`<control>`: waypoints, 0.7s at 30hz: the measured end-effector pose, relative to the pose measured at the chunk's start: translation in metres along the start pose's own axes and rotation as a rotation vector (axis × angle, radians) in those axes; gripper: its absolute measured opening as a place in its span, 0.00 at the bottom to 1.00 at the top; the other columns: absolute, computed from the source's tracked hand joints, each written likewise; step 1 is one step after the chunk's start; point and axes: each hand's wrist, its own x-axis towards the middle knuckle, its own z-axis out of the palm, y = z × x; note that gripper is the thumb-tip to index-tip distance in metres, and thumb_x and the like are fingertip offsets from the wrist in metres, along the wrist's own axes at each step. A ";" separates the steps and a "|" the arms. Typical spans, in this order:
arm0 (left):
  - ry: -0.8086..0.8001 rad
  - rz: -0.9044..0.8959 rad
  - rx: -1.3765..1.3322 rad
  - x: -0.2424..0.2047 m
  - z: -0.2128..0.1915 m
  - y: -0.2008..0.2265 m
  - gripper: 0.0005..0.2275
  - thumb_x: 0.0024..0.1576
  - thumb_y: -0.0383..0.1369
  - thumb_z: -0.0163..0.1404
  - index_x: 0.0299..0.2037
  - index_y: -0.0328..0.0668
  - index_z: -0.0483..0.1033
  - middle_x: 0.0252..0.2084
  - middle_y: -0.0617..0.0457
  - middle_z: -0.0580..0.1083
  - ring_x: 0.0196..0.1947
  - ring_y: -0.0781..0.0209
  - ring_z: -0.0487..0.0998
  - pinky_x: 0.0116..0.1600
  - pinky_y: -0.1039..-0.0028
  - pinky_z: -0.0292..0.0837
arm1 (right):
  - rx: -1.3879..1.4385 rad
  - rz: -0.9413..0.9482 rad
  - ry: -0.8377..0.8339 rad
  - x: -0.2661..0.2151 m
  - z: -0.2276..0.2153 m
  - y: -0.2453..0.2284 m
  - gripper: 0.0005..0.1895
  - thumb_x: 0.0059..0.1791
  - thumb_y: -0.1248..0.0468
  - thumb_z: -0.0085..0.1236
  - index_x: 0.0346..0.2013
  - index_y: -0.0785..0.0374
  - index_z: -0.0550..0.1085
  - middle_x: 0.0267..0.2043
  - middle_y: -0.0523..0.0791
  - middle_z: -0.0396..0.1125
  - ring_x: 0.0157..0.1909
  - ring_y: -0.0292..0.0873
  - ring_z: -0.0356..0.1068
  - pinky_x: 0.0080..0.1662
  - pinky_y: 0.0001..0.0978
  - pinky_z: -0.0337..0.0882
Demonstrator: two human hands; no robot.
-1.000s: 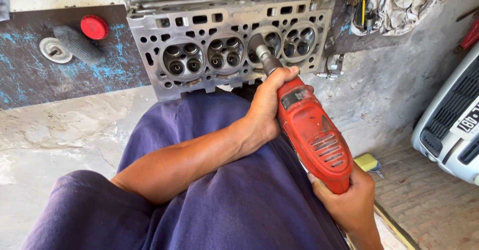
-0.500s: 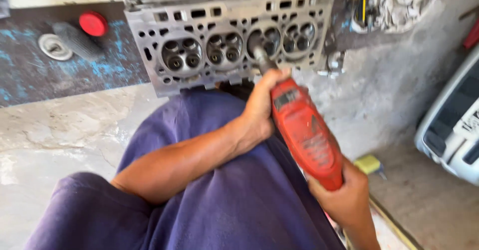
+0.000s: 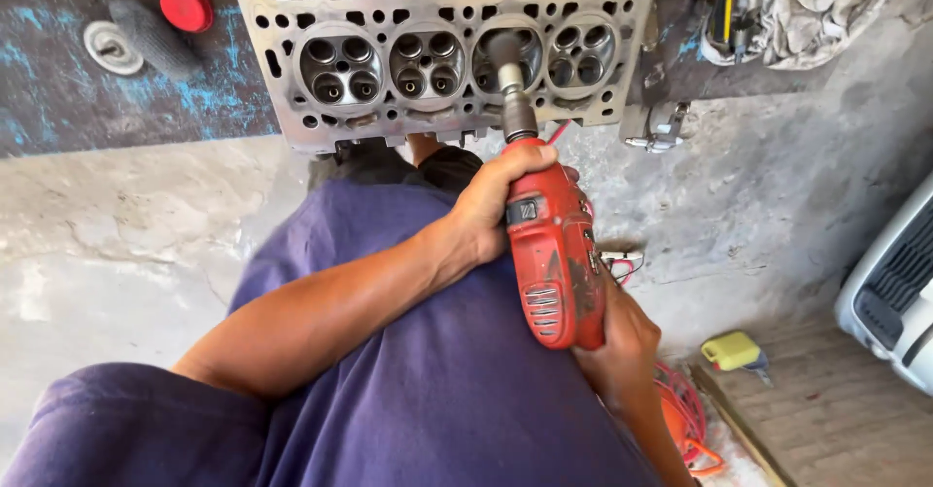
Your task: Cleaning and lapping valve seats on an engine cylinder head using a brush and a power tool
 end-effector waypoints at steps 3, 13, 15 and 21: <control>0.055 -0.003 0.246 0.026 -0.017 -0.002 0.09 0.46 0.30 0.59 0.25 0.51 0.68 0.21 0.54 0.72 0.20 0.62 0.73 0.29 0.67 0.73 | -0.095 -0.224 0.146 0.001 0.030 0.023 0.28 0.50 0.61 0.49 0.62 0.77 0.67 0.45 0.54 0.72 0.41 0.54 0.72 0.46 0.43 0.71; 0.241 0.090 0.426 0.057 -0.079 -0.006 0.21 0.41 0.31 0.67 0.43 0.31 0.76 0.31 0.37 0.74 0.30 0.42 0.80 0.30 0.47 0.77 | -0.061 -0.257 0.347 0.003 0.045 -0.024 0.24 0.43 0.70 0.56 0.54 0.73 0.76 0.32 0.52 0.72 0.33 0.55 0.74 0.38 0.43 0.74; 0.260 0.093 0.430 0.067 -0.089 -0.015 0.21 0.40 0.32 0.67 0.43 0.31 0.76 0.31 0.38 0.74 0.29 0.42 0.80 0.29 0.46 0.77 | -0.068 -0.247 0.328 0.002 0.039 -0.027 0.24 0.43 0.69 0.56 0.54 0.72 0.77 0.32 0.51 0.72 0.33 0.54 0.74 0.38 0.42 0.74; 0.275 0.144 0.320 0.052 -0.069 -0.015 0.20 0.41 0.29 0.66 0.41 0.29 0.75 0.30 0.39 0.73 0.28 0.46 0.80 0.28 0.52 0.77 | 0.006 -0.302 0.291 0.011 0.017 -0.023 0.24 0.44 0.70 0.56 0.54 0.76 0.75 0.31 0.54 0.72 0.32 0.57 0.73 0.37 0.44 0.73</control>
